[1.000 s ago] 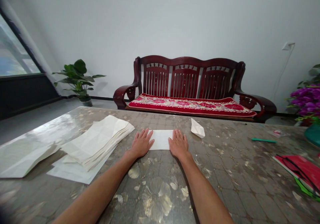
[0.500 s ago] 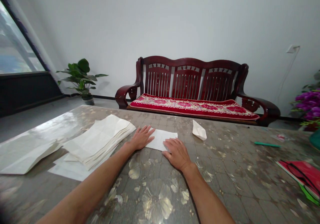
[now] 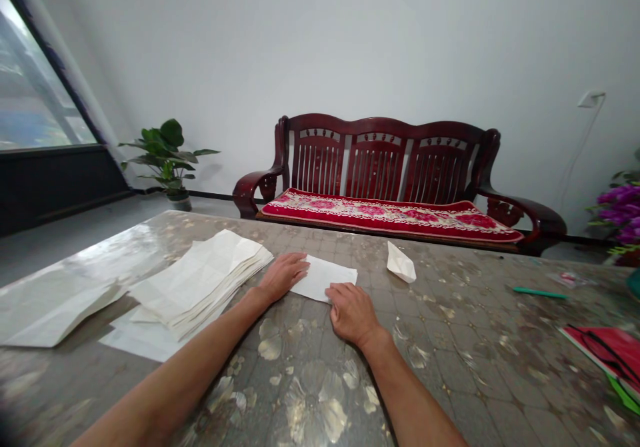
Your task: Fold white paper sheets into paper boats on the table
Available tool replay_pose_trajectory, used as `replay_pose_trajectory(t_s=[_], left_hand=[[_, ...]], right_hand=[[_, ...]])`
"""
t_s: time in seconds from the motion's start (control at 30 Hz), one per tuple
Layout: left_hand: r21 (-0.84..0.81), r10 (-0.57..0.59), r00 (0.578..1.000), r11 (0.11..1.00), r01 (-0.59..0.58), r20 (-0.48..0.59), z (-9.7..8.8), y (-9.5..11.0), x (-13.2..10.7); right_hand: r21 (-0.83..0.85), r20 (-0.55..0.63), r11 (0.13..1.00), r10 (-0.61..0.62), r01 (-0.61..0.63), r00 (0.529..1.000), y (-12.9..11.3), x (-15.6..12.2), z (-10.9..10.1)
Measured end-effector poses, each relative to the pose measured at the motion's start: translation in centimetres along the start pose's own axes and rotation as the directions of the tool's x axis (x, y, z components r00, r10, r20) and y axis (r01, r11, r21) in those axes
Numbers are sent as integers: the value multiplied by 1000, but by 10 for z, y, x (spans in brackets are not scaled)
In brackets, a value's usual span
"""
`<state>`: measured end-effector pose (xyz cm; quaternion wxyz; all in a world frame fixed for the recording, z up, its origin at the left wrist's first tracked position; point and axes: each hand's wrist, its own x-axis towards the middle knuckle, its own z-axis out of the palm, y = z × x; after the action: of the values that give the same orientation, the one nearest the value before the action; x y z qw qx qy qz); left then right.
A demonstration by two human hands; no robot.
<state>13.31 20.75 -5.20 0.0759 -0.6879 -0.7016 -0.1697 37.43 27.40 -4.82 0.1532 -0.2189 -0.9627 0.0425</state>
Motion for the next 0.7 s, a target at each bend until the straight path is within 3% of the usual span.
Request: replay_pose_trajectory(t_s=[0.07,0.2,0.33,0.53,0.7], left_hand=[[-44,20,999,999,-22,-30,-3,9,-9],[-90,138,989,987,-132,57,-7,34,-29],[-42,43,998,998,-41,53,-7,52,-36],[-193,15,999,981,-8,32,-2,44,-33],[-336,1,999,942,16,51,-3,33,-43]], right_hand=[[6,-4,1000,-3,3,1000,5,-2,1],[-5,-29,1000,-3,3,1000,11,-2,4],[-30,-78,998,-56,54,995,7,-1,4],[26,-124,977,-207,212,970,2,-7,0],[123,-170,967,-202,224,964,11,-9,3]])
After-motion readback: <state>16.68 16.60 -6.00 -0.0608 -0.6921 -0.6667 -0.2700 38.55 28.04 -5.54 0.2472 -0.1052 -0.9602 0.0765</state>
